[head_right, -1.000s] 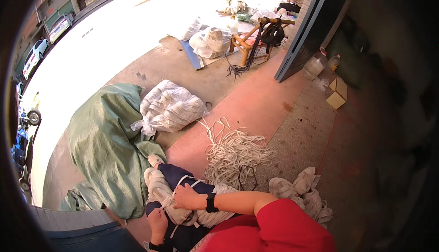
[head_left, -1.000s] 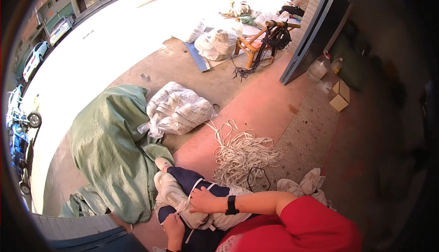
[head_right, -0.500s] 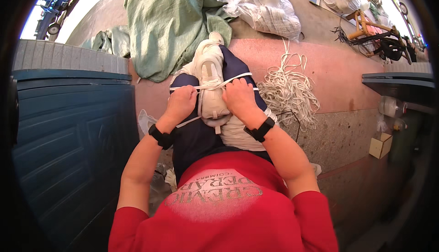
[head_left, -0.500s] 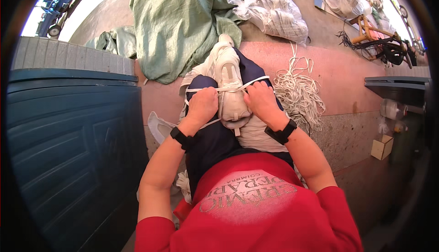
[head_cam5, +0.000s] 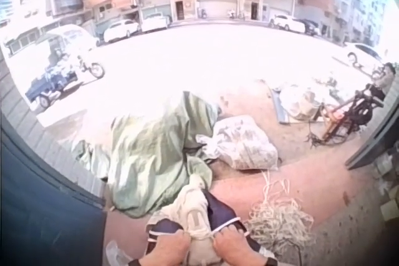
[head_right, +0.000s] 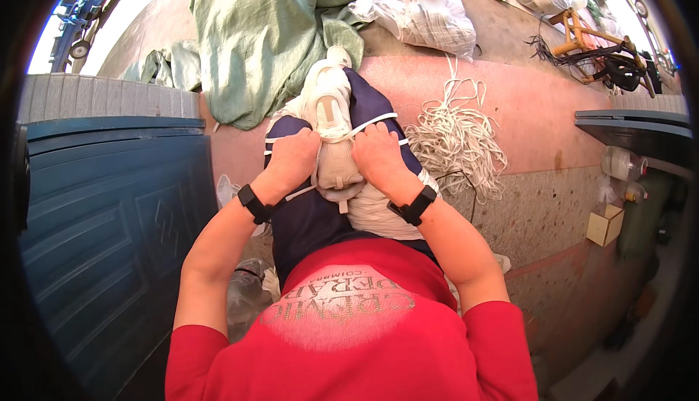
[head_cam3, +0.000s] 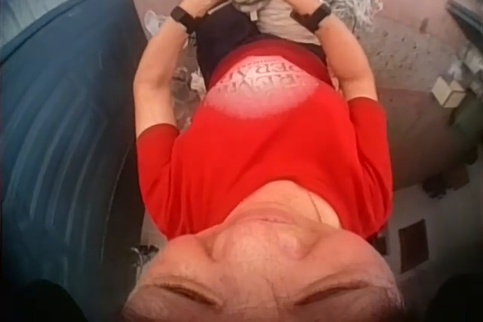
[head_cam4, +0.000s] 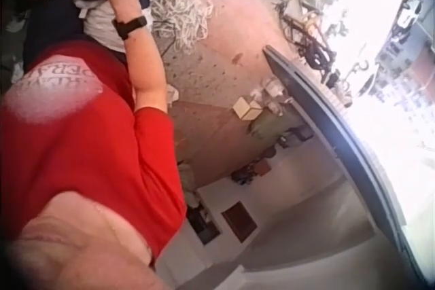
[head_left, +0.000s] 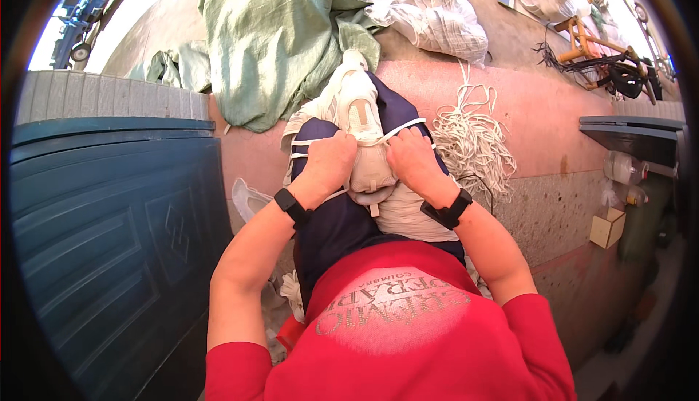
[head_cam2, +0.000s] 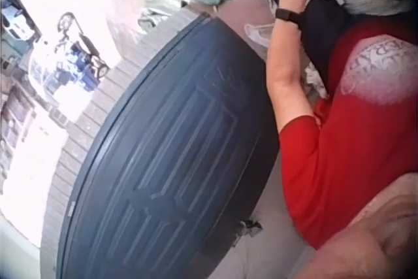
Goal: Lacing a pair of white sneakers while sitting down.
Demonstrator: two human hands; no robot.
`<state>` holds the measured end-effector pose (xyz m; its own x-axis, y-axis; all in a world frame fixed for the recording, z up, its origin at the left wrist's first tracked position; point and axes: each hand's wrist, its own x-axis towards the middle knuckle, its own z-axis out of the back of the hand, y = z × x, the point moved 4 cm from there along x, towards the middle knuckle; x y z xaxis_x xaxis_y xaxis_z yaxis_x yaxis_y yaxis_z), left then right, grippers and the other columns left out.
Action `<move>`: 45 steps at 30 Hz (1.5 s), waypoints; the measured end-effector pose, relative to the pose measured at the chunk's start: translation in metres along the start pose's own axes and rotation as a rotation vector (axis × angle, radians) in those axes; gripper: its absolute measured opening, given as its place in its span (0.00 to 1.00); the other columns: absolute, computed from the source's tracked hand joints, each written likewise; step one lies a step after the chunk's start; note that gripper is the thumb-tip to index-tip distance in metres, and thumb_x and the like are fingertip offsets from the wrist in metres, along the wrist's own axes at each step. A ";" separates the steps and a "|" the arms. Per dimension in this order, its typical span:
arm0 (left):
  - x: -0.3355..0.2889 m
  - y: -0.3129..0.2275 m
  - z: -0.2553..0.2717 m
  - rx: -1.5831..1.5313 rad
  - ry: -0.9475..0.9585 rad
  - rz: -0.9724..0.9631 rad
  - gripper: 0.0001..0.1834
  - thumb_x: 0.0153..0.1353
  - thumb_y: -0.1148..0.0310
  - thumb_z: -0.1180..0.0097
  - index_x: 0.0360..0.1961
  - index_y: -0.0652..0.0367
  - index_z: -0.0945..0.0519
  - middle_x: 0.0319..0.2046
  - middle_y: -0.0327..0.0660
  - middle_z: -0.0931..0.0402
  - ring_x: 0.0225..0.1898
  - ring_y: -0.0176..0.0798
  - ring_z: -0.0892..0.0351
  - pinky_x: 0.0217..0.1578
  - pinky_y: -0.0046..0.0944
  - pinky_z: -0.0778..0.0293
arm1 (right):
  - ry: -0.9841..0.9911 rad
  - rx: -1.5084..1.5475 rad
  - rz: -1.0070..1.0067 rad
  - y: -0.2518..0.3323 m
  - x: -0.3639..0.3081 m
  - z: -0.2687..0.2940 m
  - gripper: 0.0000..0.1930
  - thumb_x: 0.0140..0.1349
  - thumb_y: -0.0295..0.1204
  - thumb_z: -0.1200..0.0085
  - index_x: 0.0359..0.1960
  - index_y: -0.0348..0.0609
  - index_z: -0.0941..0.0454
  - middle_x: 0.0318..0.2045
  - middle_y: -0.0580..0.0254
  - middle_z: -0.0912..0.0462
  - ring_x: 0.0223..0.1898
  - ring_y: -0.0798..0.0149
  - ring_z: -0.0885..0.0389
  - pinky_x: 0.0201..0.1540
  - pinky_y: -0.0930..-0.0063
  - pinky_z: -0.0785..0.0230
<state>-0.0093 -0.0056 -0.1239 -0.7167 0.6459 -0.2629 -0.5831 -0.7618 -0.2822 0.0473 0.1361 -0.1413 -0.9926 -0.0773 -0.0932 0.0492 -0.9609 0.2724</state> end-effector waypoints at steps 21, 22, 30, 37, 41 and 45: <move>-0.026 0.006 -0.005 -0.262 -0.331 0.274 0.14 0.46 0.69 0.45 0.36 0.59 0.23 0.37 0.43 0.24 0.44 0.49 0.32 0.43 0.45 0.34 | -0.105 0.590 0.076 -0.021 0.004 -0.004 0.07 0.50 0.29 0.52 0.24 0.41 0.23 0.24 0.51 0.25 0.30 0.49 0.28 0.35 0.59 0.35; -0.028 0.007 -0.009 -0.203 -0.315 0.268 0.15 0.45 0.68 0.45 0.37 0.59 0.23 0.37 0.43 0.24 0.44 0.49 0.32 0.43 0.45 0.34 | -0.107 0.593 0.077 -0.020 0.005 -0.007 0.07 0.50 0.29 0.52 0.24 0.41 0.23 0.24 0.51 0.25 0.30 0.49 0.28 0.35 0.59 0.35; -0.019 0.005 -0.006 -0.202 -0.161 0.328 0.14 0.45 0.70 0.46 0.36 0.56 0.23 0.40 0.41 0.26 0.45 0.47 0.34 0.42 0.47 0.36 | -0.099 0.661 0.062 -0.022 0.007 0.001 0.08 0.49 0.29 0.52 0.26 0.38 0.22 0.23 0.48 0.24 0.29 0.48 0.26 0.34 0.59 0.34; -0.026 0.006 -0.009 -0.418 -0.368 0.308 0.10 0.45 0.75 0.46 0.32 0.56 0.24 0.31 0.40 0.25 0.41 0.45 0.31 0.41 0.45 0.35 | -0.102 0.813 -0.056 -0.021 0.011 -0.003 0.06 0.47 0.26 0.49 0.27 0.38 0.28 0.21 0.50 0.25 0.26 0.49 0.26 0.29 0.62 0.35; -0.022 -0.026 0.021 -0.078 -0.520 0.089 0.08 0.45 0.69 0.41 0.28 0.53 0.24 0.29 0.35 0.25 0.40 0.41 0.31 0.39 0.43 0.38 | -0.068 0.829 -0.133 -0.028 0.007 0.002 0.06 0.48 0.26 0.50 0.24 0.39 0.33 0.19 0.51 0.27 0.25 0.50 0.26 0.28 0.61 0.36; 0.007 -0.040 0.013 0.074 -0.336 0.006 0.07 0.44 0.64 0.40 0.25 0.50 0.22 0.26 0.34 0.25 0.37 0.41 0.31 0.34 0.43 0.39 | -0.084 0.771 -0.073 -0.025 0.011 0.004 0.04 0.48 0.26 0.50 0.24 0.42 0.32 0.20 0.51 0.26 0.26 0.48 0.26 0.28 0.59 0.36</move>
<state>0.0042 0.0292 -0.1025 -0.7987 0.5989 0.0577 -0.5961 -0.7747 -0.2109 0.0351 0.1600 -0.1451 -0.9970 0.0291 -0.0722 -0.0770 -0.5039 0.8603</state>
